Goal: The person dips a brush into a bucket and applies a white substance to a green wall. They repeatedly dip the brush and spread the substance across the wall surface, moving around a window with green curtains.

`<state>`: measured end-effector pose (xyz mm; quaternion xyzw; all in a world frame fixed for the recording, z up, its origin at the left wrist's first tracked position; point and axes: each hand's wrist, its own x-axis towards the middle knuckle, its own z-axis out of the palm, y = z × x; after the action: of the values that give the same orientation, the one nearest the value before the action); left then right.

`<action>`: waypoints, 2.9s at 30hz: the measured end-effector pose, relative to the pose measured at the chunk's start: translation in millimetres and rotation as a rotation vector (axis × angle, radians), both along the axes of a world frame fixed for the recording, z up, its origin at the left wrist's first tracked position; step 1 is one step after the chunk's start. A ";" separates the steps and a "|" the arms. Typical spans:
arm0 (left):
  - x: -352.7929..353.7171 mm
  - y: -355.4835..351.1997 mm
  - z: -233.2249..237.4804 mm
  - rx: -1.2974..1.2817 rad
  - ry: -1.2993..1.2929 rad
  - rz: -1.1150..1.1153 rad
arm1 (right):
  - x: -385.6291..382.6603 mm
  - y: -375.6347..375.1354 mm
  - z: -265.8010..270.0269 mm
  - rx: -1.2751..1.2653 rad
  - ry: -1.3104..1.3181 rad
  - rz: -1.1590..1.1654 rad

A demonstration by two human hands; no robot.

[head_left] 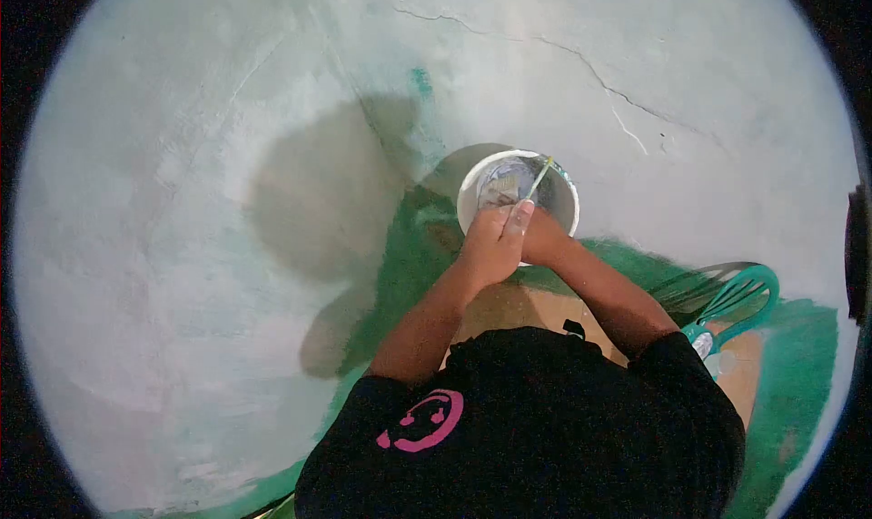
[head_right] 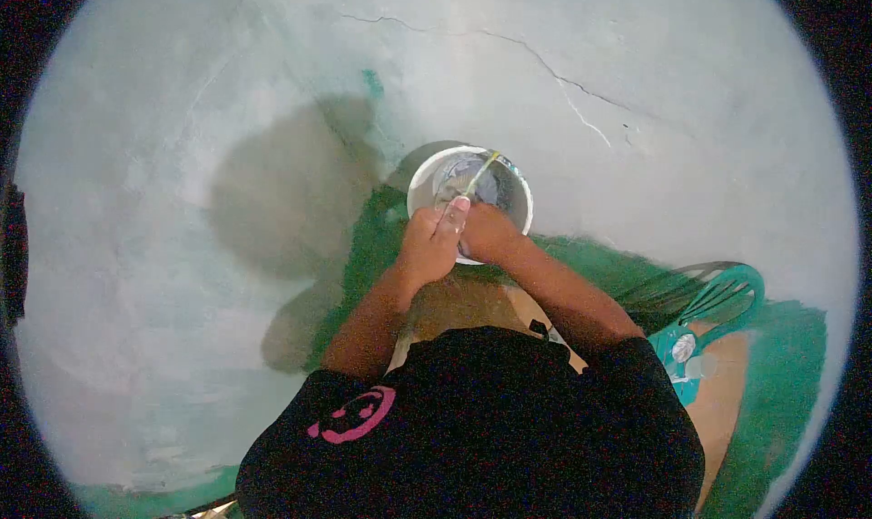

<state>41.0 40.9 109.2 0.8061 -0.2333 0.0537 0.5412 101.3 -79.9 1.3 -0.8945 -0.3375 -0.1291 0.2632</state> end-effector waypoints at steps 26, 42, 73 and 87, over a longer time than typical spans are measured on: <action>-0.3 0.5 -1.4 0.037 0.072 0.085 | -28.7 -4.2 47.1 -0.089 0.071 -0.101; 9.9 0.6 -12.7 0.058 0.060 0.196 | -41.2 -15.6 66.1 -0.033 0.237 -0.186; -9.9 -32.2 -35.2 -0.961 1.072 -0.271 | -107.2 -237.5 157.5 1.768 -0.369 -0.354; 15.0 -19.7 -53.2 -0.837 1.056 -0.063 | -63.1 -224.7 120.3 1.661 0.206 -0.590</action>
<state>55.9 21.2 56.0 0.4393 0.0797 -0.2777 0.8506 38.2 -304.6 121.6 -0.4724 0.1348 -0.3137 0.8126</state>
